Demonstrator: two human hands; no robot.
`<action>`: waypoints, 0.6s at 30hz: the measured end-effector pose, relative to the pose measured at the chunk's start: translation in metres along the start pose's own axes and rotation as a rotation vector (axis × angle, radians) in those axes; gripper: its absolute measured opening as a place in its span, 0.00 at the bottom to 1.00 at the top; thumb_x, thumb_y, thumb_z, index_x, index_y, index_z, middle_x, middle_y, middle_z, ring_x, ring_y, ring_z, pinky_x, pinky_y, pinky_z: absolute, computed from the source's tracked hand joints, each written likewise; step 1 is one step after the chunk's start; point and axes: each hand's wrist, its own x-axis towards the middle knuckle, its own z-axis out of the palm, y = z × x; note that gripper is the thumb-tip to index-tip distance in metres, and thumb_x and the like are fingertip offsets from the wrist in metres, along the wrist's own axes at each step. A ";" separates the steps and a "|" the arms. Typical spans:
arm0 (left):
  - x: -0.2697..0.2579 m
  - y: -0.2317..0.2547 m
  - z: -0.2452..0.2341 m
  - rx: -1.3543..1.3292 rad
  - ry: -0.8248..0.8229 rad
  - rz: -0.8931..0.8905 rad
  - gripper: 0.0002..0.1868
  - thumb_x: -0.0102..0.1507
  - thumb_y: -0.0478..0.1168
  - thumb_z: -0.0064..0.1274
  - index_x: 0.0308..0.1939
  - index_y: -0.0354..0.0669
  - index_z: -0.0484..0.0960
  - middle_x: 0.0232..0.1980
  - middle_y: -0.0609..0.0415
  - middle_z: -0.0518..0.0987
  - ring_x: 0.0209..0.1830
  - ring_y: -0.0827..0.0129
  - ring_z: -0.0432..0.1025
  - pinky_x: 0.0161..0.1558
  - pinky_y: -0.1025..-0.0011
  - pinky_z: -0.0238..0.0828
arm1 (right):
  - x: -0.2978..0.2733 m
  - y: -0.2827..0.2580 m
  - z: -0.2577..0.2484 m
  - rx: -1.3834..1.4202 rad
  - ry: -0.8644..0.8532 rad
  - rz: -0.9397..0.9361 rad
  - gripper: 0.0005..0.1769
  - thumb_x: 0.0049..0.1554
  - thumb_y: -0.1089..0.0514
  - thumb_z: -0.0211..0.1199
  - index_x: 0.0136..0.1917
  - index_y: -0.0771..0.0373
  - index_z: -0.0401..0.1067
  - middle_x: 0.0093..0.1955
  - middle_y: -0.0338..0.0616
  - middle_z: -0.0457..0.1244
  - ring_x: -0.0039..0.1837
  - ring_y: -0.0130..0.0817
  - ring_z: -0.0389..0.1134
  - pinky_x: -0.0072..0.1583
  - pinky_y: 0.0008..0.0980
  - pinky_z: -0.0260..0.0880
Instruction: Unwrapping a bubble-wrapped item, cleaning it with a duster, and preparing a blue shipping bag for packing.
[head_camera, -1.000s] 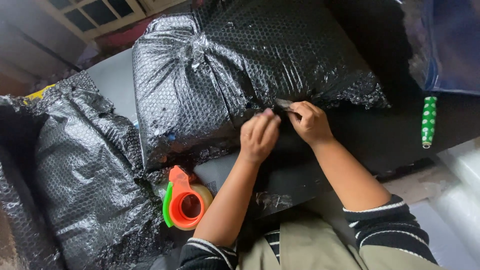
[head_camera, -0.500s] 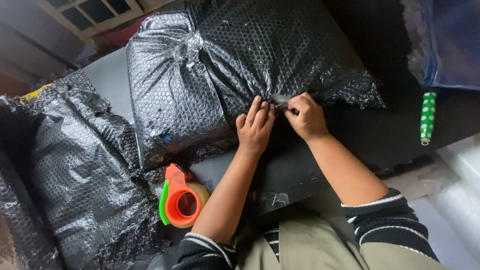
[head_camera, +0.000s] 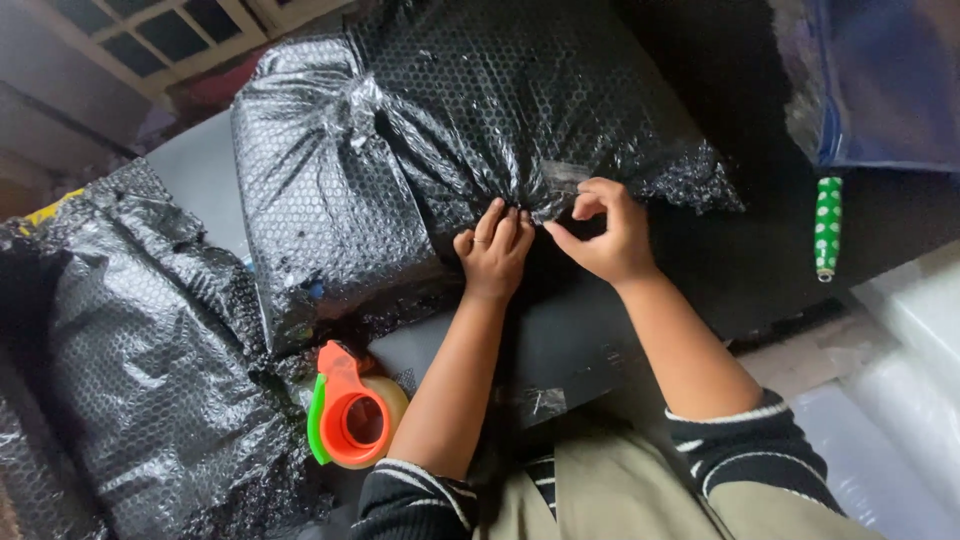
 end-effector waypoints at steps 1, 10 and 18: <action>0.001 0.000 0.000 0.005 0.002 0.001 0.07 0.69 0.40 0.57 0.49 0.62 0.81 0.49 0.64 0.81 0.63 0.71 0.74 0.55 0.55 0.50 | 0.002 0.003 -0.005 0.004 0.001 -0.004 0.25 0.50 0.64 0.79 0.55 0.67 0.67 0.39 0.42 0.65 0.37 0.35 0.70 0.41 0.32 0.74; -0.007 0.003 0.000 -0.021 -0.116 -0.066 0.08 0.71 0.41 0.54 0.53 0.60 0.79 0.51 0.68 0.80 0.69 0.78 0.68 0.60 0.56 0.48 | -0.020 0.018 -0.010 0.149 -0.170 0.409 0.07 0.53 0.57 0.79 0.40 0.58 0.81 0.34 0.40 0.68 0.36 0.23 0.65 0.40 0.28 0.67; -0.008 0.004 0.003 -0.013 -0.065 -0.049 0.05 0.69 0.42 0.57 0.48 0.63 0.80 0.49 0.68 0.81 0.63 0.72 0.74 0.56 0.56 0.50 | -0.020 0.022 0.011 -0.268 -0.070 0.399 0.17 0.47 0.47 0.83 0.36 0.61 0.81 0.27 0.45 0.65 0.33 0.40 0.69 0.37 0.32 0.70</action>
